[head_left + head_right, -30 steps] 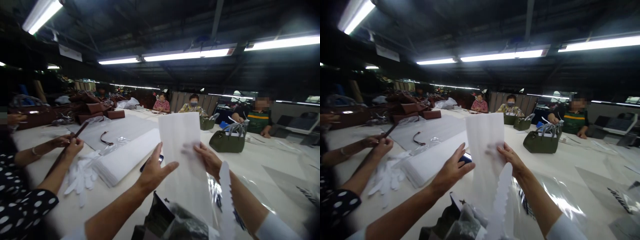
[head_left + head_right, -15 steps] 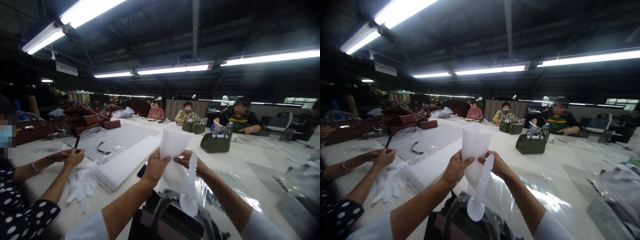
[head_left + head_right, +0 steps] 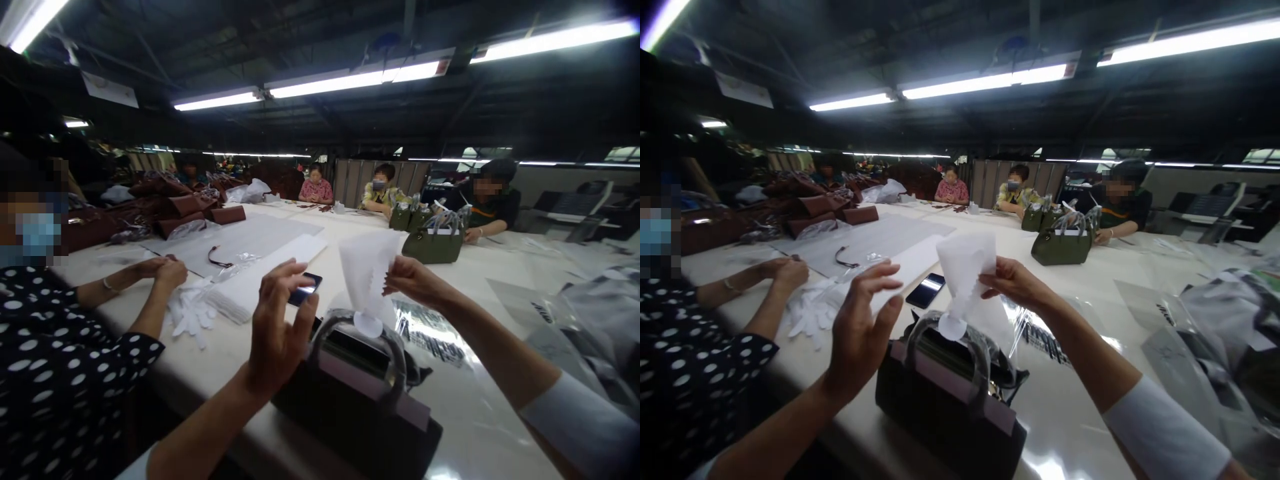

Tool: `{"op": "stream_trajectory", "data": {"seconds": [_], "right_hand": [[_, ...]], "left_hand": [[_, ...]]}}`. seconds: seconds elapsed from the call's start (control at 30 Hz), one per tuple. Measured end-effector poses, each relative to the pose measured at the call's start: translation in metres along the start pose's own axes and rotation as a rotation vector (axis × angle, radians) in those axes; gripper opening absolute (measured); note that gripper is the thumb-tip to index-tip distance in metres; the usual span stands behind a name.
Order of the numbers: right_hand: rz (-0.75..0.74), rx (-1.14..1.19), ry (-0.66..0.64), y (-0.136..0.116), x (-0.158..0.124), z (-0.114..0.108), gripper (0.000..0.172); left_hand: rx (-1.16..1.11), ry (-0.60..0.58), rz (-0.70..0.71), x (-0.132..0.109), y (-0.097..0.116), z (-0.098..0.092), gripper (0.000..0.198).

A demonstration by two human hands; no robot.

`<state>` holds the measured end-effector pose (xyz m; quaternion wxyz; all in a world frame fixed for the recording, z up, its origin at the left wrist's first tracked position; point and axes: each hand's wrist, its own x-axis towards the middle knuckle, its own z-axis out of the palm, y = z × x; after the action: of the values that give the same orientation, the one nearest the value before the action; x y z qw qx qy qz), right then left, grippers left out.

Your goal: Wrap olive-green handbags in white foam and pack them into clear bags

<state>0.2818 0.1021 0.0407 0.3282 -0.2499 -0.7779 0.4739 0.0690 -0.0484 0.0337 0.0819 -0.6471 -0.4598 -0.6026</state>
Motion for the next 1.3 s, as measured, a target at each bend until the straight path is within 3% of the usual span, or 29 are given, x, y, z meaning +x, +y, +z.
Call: {"op": "stream_trajectory", "data": {"seconds": [0.1, 0.23, 0.37, 0.6, 0.8, 0.9, 1.0, 1.07, 1.17, 1.23, 1.3], "right_hand": [[0.013, -0.089, -0.038, 0.015, -0.021, -0.008, 0.025], [-0.054, -0.316, -0.085, 0.021, -0.036, -0.009, 0.016], [-0.249, -0.668, -0.129, 0.007, -0.041, 0.0, 0.021], [-0.499, -1.062, -0.286, -0.015, -0.038, 0.01, 0.024], [-0.599, -1.137, -0.308, -0.009, -0.03, 0.011, 0.021], [-0.651, -1.12, -0.339, -0.019, -0.022, 0.02, 0.022], [-0.652, -1.082, -0.35, -0.03, -0.018, 0.028, 0.023], [-0.605, -1.053, -0.292, -0.034, -0.025, 0.033, 0.023], [-0.392, -0.949, 0.055, -0.036, -0.059, 0.043, 0.023], [-0.16, -0.843, 0.281, -0.036, -0.091, 0.056, 0.038], [0.039, -0.783, 0.363, -0.036, -0.118, 0.072, 0.061]], "left_hand": [[0.156, -0.112, 0.151, -0.044, 0.011, -0.01, 0.012], [0.239, -0.2, 0.135, -0.076, 0.011, 0.006, 0.041], [0.284, -0.193, 0.115, -0.077, 0.009, 0.019, 0.063], [0.375, -0.169, 0.047, -0.07, 0.012, 0.022, 0.06], [0.414, -0.168, 0.014, -0.066, 0.016, 0.029, 0.051], [0.43, -0.138, -0.005, -0.067, 0.016, 0.033, 0.051], [0.384, -0.114, -0.043, -0.067, 0.014, 0.035, 0.035], [0.342, -0.107, -0.057, -0.066, 0.013, 0.035, 0.022], [0.313, -0.095, -0.057, -0.064, 0.01, 0.036, 0.018], [0.309, -0.095, -0.045, -0.064, 0.009, 0.036, 0.018], [0.305, -0.106, -0.033, -0.065, 0.007, 0.035, 0.018]]}}
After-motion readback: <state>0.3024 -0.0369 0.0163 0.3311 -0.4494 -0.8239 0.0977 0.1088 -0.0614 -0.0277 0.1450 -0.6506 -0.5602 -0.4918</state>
